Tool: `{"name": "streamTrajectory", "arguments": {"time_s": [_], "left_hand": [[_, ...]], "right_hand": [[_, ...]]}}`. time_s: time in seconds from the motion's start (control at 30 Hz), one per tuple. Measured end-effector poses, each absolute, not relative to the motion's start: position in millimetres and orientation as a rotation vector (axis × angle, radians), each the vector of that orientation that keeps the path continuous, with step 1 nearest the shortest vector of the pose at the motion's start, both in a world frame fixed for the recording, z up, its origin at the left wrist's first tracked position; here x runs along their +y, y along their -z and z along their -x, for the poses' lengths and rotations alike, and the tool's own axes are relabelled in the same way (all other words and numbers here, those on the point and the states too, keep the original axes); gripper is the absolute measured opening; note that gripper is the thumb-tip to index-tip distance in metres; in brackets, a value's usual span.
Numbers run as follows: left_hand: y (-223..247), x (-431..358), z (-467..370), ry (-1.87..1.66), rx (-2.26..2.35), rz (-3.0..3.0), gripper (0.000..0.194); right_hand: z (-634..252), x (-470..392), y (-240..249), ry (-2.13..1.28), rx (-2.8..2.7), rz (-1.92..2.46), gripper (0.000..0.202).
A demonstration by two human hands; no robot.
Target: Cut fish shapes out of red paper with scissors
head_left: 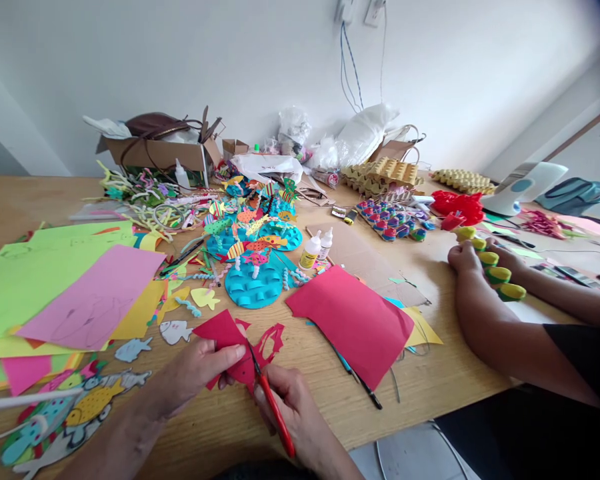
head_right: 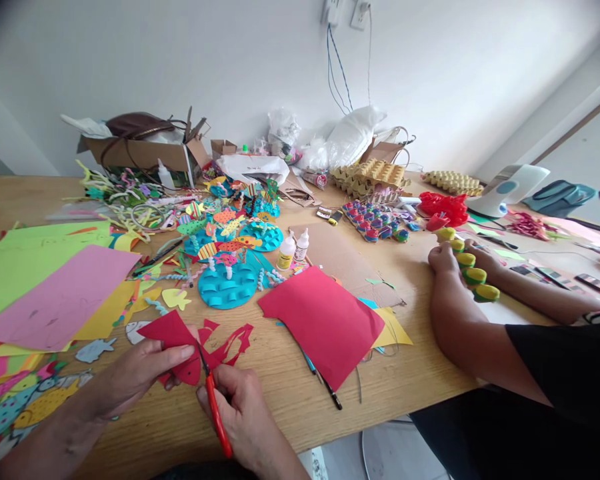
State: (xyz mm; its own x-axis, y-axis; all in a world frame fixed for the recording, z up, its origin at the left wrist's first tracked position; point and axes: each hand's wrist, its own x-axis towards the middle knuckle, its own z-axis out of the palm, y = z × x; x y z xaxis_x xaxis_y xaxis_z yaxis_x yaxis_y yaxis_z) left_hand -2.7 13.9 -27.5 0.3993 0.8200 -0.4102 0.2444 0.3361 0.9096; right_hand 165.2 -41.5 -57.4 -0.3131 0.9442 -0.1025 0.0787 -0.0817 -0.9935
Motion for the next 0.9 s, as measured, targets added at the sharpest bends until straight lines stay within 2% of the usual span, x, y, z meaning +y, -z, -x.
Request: {"name": "streamTrajectory", "arguments": {"time_s": [0.43,0.9], "left_hand": [[12,18,6,-0.356,1.242,-1.34,0.037],[22,15,2,-0.569,1.103,-1.27,0.034]], "right_hand": [[-169,-43,58,-1.384,-1.583,1.19,0.032],[-165,-43,59,-1.484,-1.472,1.213,0.028]]}}
